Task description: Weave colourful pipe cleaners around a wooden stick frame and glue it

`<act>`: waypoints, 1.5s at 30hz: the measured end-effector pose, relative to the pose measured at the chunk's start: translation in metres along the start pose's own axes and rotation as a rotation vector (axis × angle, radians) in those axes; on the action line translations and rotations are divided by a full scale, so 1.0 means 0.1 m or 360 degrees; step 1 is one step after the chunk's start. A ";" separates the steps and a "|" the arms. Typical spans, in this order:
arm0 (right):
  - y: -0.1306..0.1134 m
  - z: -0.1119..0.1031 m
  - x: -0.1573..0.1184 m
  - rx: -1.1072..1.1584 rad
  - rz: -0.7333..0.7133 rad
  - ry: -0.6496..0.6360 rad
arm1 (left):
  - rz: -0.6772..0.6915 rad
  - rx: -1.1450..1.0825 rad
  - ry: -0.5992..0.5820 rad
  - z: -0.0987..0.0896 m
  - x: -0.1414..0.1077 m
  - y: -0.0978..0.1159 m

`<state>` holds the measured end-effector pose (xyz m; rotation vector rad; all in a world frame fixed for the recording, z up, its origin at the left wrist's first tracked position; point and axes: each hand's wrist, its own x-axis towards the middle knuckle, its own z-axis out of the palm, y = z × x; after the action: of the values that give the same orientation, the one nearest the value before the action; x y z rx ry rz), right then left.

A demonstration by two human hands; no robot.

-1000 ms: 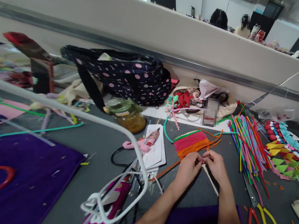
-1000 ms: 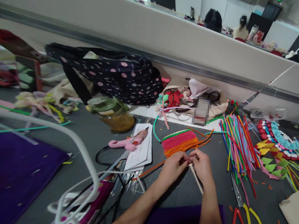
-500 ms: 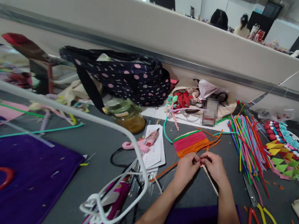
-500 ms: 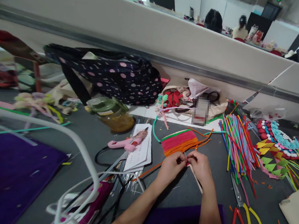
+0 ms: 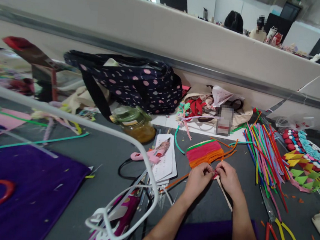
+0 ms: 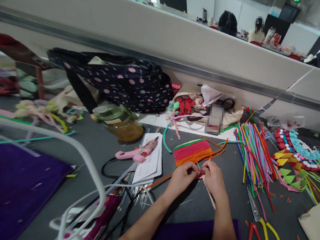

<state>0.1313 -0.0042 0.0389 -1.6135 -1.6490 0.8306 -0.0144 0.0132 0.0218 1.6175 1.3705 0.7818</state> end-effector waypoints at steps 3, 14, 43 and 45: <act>0.06 0.05 0.01 -0.0064 0.0009 0.0080 | 0.0008 -0.0041 -0.0004 0.00 0.00 0.01; 0.12 0.19 0.04 -0.0003 -0.0032 0.0725 | 0.0188 -0.0246 0.0328 0.01 -0.02 0.12; -0.14 0.15 0.05 0.1828 0.0644 0.0441 | 0.0640 -0.0609 0.0567 0.03 -0.10 0.19; -0.15 0.17 0.04 0.1806 0.0593 0.0538 | 0.0575 -0.0691 0.0555 0.03 -0.11 0.21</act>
<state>0.1087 0.0000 0.0419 -1.1027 -0.4174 1.2655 -0.0046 0.0016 0.0395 1.4341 1.0413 1.5212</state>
